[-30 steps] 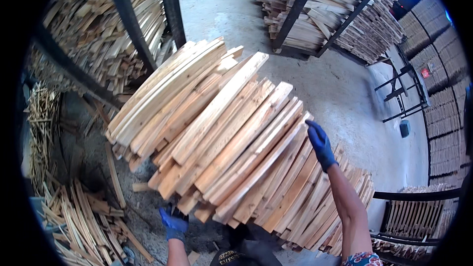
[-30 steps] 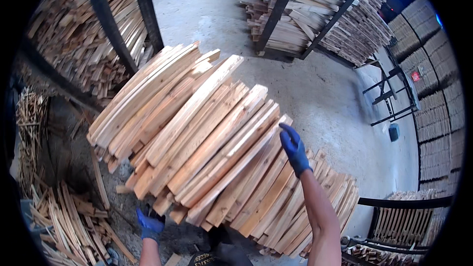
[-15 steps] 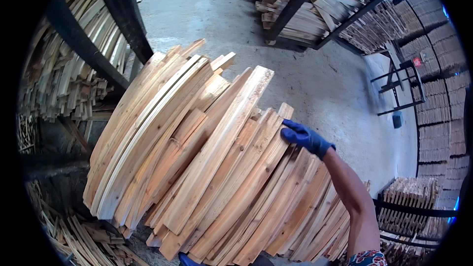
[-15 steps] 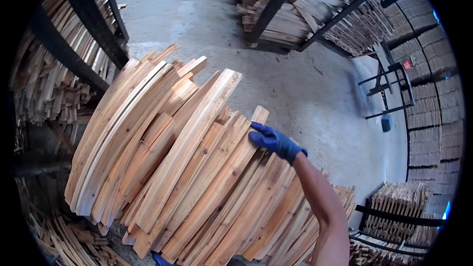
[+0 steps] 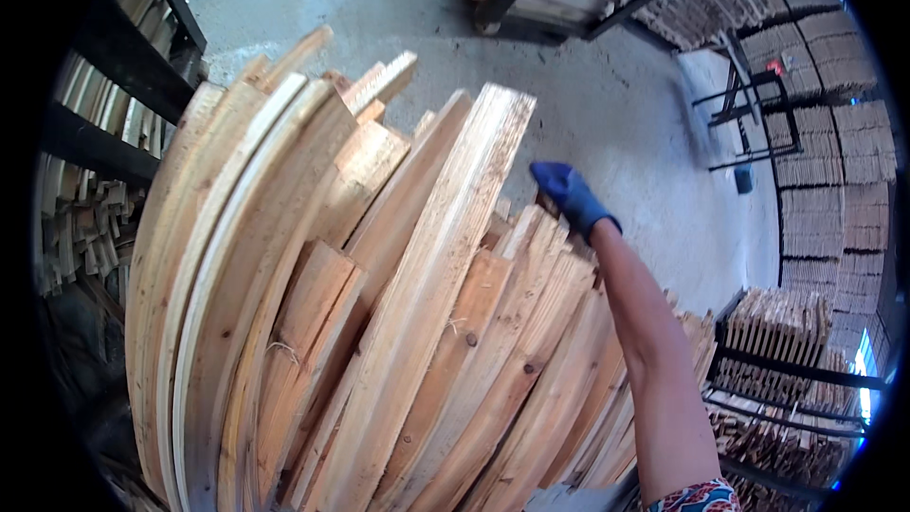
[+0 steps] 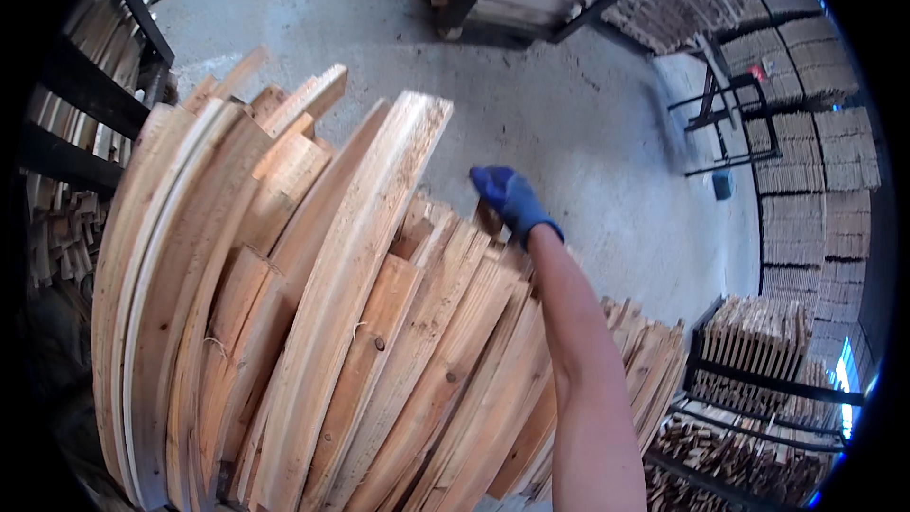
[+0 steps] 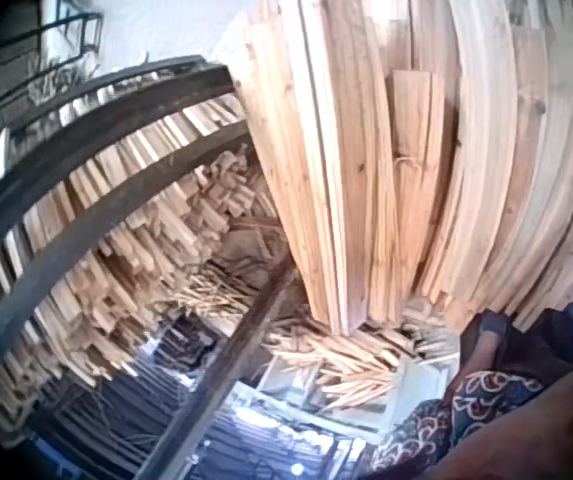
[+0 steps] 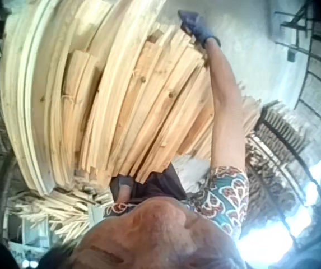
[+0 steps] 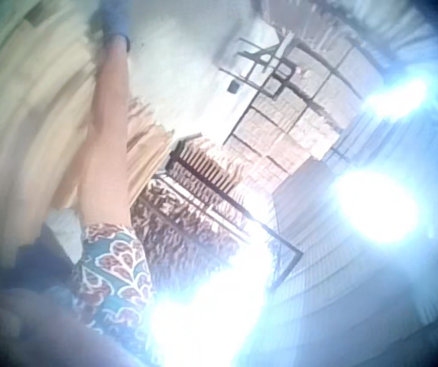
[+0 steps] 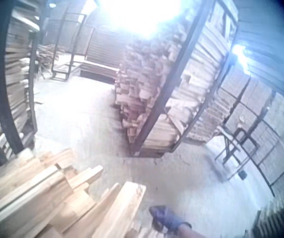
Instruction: The person picks up wooden planks from a pile on the floor and stacks them onto a large pile in a warehouse. The person wears blue gloves and repeatedly gathers planks, then places them on the growing stack.
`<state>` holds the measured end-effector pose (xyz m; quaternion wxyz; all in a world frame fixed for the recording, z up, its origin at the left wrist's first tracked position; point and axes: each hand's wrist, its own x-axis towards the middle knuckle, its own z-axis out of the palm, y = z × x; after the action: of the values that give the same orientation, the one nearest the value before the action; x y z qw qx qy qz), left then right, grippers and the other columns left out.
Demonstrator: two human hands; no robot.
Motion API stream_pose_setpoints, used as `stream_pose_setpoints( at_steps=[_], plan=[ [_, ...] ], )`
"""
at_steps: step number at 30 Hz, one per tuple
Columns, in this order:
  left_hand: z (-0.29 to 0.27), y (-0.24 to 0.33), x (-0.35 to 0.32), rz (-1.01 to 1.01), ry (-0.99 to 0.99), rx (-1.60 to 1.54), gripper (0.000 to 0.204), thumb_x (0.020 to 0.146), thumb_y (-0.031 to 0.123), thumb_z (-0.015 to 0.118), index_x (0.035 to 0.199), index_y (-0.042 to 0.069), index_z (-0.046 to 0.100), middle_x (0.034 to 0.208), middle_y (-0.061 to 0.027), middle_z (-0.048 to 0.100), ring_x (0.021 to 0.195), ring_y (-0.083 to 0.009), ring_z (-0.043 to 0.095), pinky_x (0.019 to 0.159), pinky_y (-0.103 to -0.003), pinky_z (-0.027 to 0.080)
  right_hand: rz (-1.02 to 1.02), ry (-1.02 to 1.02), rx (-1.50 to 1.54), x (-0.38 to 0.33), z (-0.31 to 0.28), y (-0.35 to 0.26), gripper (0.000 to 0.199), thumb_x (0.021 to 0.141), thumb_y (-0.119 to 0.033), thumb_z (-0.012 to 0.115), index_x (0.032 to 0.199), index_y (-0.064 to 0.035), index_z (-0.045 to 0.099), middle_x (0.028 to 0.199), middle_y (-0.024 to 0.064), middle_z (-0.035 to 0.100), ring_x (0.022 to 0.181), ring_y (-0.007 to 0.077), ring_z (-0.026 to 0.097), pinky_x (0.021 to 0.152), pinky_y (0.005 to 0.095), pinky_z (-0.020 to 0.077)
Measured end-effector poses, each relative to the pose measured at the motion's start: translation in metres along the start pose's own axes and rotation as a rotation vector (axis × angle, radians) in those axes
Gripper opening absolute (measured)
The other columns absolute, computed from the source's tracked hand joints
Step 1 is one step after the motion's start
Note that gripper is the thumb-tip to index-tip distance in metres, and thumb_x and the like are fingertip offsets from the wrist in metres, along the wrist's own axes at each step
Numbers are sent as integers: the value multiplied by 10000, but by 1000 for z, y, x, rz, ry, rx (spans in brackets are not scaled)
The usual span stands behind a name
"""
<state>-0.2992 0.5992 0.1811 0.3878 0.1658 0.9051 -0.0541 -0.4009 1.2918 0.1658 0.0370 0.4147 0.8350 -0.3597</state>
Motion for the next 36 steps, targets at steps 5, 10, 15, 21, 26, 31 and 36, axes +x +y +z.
stream_pose_setpoints(
  at_steps=[5,10,15,21,26,31,36],
  plan=[
    [-19,-14,21,-78,0,-157,750,793,584,496,1317,49,447,1288,-183,498,1226,-314,427,1029,-501,304,249,-214,284,-20,31,9,614,850,-606,522,922,-15,671,882,97,645,835,171,565,817,324,444],
    [-29,-14,44,-69,8,-246,737,797,578,495,1313,53,453,1289,-181,497,1225,-315,425,1028,-510,299,232,-293,102,-19,8,19,536,917,-501,499,1133,-27,630,1056,92,654,977,166,581,929,288,413],
    [-31,-27,55,-93,22,-330,724,801,573,493,1309,57,459,1291,-179,496,1225,-317,423,1028,-518,293,196,-111,-101,-19,-61,3,543,870,-540,471,1108,-81,636,1091,136,643,1003,238,586,893,357,439],
    [-34,-58,51,-184,28,-470,709,806,566,492,1304,62,466,1292,-177,495,1225,-319,420,1028,-528,286,335,-401,259,-55,-29,74,444,936,-377,499,1284,-104,542,1287,39,552,1196,156,479,1016,308,354],
    [-27,-74,48,-212,28,-648,696,810,560,491,1300,66,472,1293,-175,495,1224,-321,418,1027,-536,280,523,-311,191,-58,-52,102,563,890,-484,545,1278,-77,544,1280,46,553,1173,163,498,1003,294,359],
    [-2,-88,32,-262,19,-786,683,814,554,490,1296,70,478,1294,-173,494,1224,-323,416,1027,-545,274,365,-189,135,-36,-66,110,654,880,-597,480,1231,-55,577,1202,94,592,1086,180,529,992,318,358],
    [21,-109,2,-328,65,-937,671,818,548,488,1292,74,484,1296,-171,493,1223,-325,414,1027,-553,268,130,-283,538,43,-71,-83,694,892,-663,331,1391,-189,418,1431,39,402,1330,224,322,1074,485,184]
  ],
)
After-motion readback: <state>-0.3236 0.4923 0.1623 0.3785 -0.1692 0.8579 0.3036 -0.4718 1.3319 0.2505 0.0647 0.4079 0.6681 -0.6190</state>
